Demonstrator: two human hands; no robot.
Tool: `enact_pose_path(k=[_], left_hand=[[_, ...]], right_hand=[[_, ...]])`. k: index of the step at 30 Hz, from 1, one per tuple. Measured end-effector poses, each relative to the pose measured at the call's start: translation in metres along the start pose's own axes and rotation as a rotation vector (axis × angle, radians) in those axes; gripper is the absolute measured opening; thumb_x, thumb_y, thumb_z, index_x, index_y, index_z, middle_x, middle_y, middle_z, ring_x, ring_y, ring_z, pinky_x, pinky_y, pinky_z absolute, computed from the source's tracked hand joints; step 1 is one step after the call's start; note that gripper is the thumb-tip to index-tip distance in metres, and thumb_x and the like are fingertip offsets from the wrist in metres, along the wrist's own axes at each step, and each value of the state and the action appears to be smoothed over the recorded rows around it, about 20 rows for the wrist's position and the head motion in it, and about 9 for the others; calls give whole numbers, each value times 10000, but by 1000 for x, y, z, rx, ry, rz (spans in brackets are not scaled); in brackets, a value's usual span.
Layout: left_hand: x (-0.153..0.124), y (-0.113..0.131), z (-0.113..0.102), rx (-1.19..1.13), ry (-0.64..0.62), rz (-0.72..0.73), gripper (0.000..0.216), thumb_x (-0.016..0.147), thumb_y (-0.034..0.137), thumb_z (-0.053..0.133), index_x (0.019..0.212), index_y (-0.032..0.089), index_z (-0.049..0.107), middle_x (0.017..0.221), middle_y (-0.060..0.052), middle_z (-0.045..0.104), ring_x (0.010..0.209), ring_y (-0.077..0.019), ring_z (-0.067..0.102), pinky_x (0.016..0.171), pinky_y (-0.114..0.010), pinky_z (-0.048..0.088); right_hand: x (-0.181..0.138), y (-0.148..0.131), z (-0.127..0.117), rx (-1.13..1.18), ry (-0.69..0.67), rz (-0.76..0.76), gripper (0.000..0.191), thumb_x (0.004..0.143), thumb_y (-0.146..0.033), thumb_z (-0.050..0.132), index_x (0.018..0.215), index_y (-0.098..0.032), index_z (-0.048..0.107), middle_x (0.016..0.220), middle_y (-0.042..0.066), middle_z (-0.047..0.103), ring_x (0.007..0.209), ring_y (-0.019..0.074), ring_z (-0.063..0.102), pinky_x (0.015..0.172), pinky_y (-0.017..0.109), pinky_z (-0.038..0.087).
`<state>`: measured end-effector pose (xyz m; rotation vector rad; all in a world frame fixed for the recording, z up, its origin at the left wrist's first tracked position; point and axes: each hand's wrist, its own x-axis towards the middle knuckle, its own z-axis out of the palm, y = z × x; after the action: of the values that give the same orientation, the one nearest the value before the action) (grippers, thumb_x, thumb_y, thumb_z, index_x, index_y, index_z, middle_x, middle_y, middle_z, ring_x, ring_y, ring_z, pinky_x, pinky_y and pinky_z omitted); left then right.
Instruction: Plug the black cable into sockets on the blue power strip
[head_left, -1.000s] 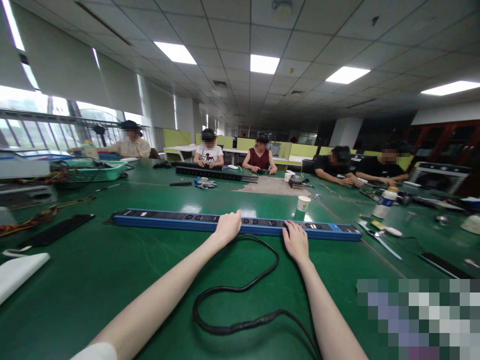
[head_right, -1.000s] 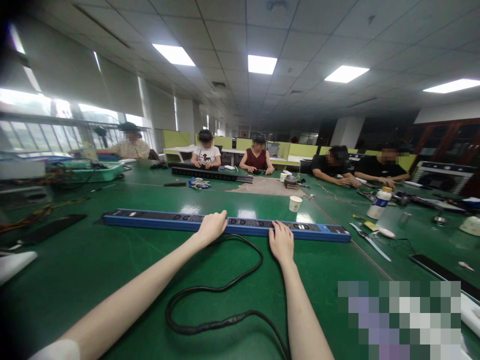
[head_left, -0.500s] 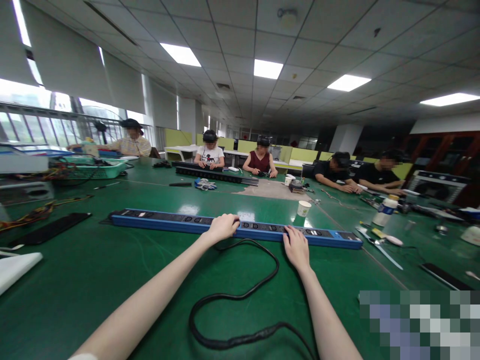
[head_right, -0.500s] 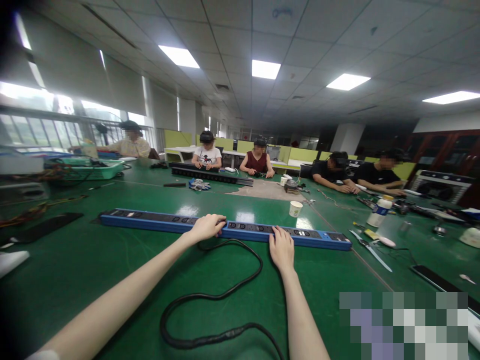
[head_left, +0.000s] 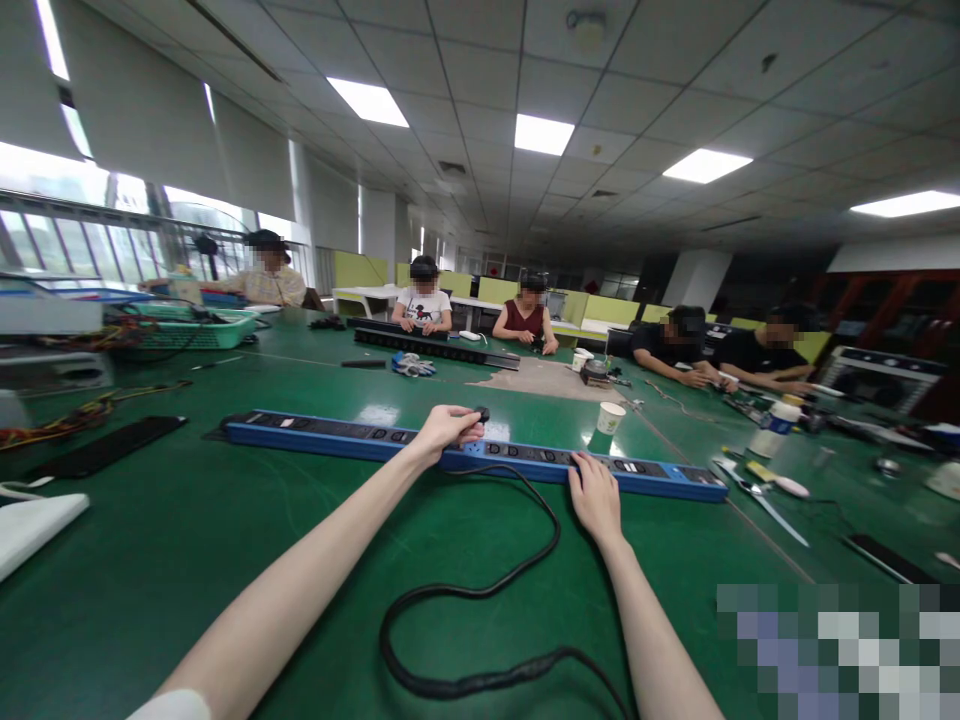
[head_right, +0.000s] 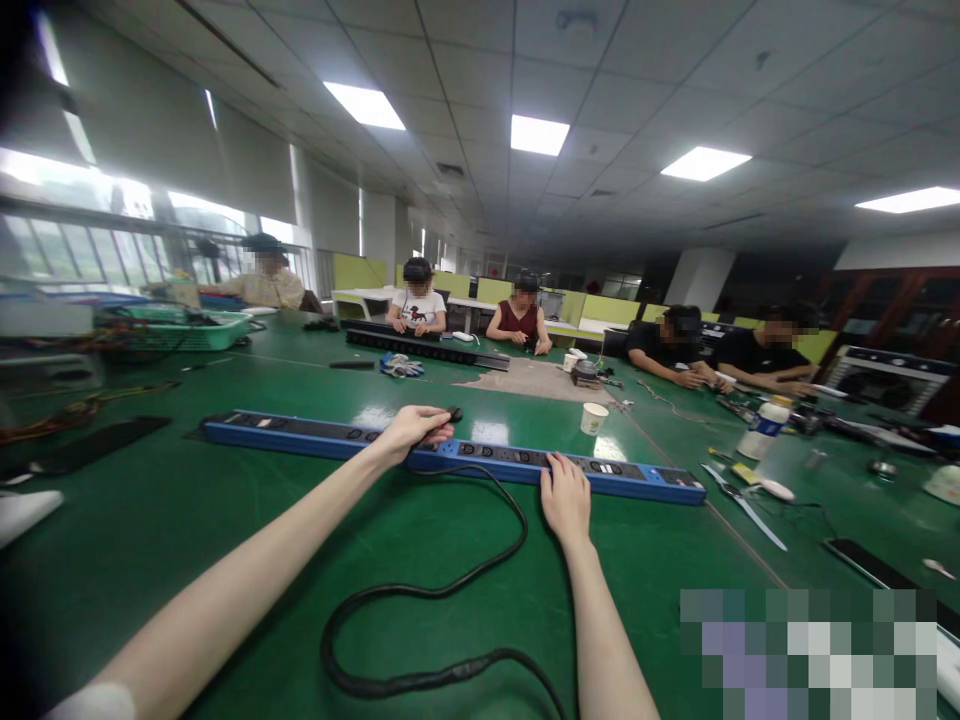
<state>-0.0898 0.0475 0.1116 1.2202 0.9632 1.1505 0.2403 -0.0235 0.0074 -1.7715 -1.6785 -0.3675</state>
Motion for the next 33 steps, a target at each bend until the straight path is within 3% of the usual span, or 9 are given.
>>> enact_pose_path(k=[5, 10, 13, 16, 19, 23, 26, 29, 33], left_hand=[[-18, 31, 7, 72, -122, 152, 477, 890, 389, 796, 1220, 97, 615, 932, -147, 792, 767, -184, 764, 692, -281, 622], [-40, 29, 35, 311, -284, 214, 435, 942, 396, 699, 1265, 142, 557, 906, -113, 792, 642, -169, 735, 598, -263, 568], [-55, 27, 52, 465, -283, 300, 375, 970, 371, 620, 1278, 179, 528, 908, -74, 793, 625, -167, 732, 601, -256, 547], [-68, 30, 61, 616, -238, 416, 301, 973, 344, 578, 1234, 205, 530, 927, -46, 795, 693, -181, 745, 663, -269, 547], [-75, 31, 64, 664, -223, 478, 294, 959, 299, 571, 1237, 217, 519, 947, -36, 796, 750, -194, 750, 708, -282, 545], [-73, 23, 64, 599, -347, 461, 387, 964, 300, 559, 1333, 219, 473, 1072, -53, 791, 696, -172, 739, 691, -282, 546], [-66, 11, 60, 628, -391, 419, 468, 907, 323, 651, 1340, 213, 512, 1085, -60, 791, 805, -190, 757, 754, -284, 553], [-56, -1, 53, 699, -485, 345, 385, 808, 339, 759, 1151, 191, 671, 1024, -72, 801, 961, -228, 753, 818, -278, 545], [-48, -6, 51, 617, -596, 223, 271, 918, 387, 612, 1006, 149, 710, 749, -54, 775, 816, -218, 762, 784, -284, 543]], right_hand=[[22, -15, -21, 340, -64, 166, 460, 1009, -457, 402, 1257, -212, 702, 1315, 123, 705, 1243, 266, 624, 1082, 454, 442], [63, -79, -70, 895, -290, 85, 594, 936, -654, 525, 1255, -175, 675, 959, 105, 781, 881, 224, 741, 818, 363, 577], [76, -119, -93, 936, -475, 43, 614, 898, -700, 584, 1233, -193, 676, 761, 42, 751, 676, 176, 713, 665, 298, 561], [79, -137, -102, 780, -507, 48, 531, 863, -665, 671, 1116, -198, 693, 609, -2, 692, 535, 156, 653, 552, 260, 504], [78, -135, -99, 642, -495, 93, 426, 860, -584, 708, 1056, -207, 680, 555, -25, 662, 466, 146, 614, 508, 246, 464], [79, -126, -87, 706, -526, 125, 408, 861, -381, 686, 1223, -205, 620, 655, -22, 701, 491, 137, 620, 500, 240, 474], [84, -119, -79, 764, -437, 173, 446, 845, -329, 638, 1272, -209, 599, 669, -42, 669, 525, 132, 606, 504, 239, 491], [91, -110, -74, 798, -316, 222, 467, 849, -339, 594, 1297, -211, 609, 676, -42, 640, 583, 145, 611, 539, 259, 528], [95, -97, -67, 692, -205, 198, 480, 881, -358, 562, 1336, -223, 631, 754, 6, 681, 687, 188, 659, 635, 314, 569]])
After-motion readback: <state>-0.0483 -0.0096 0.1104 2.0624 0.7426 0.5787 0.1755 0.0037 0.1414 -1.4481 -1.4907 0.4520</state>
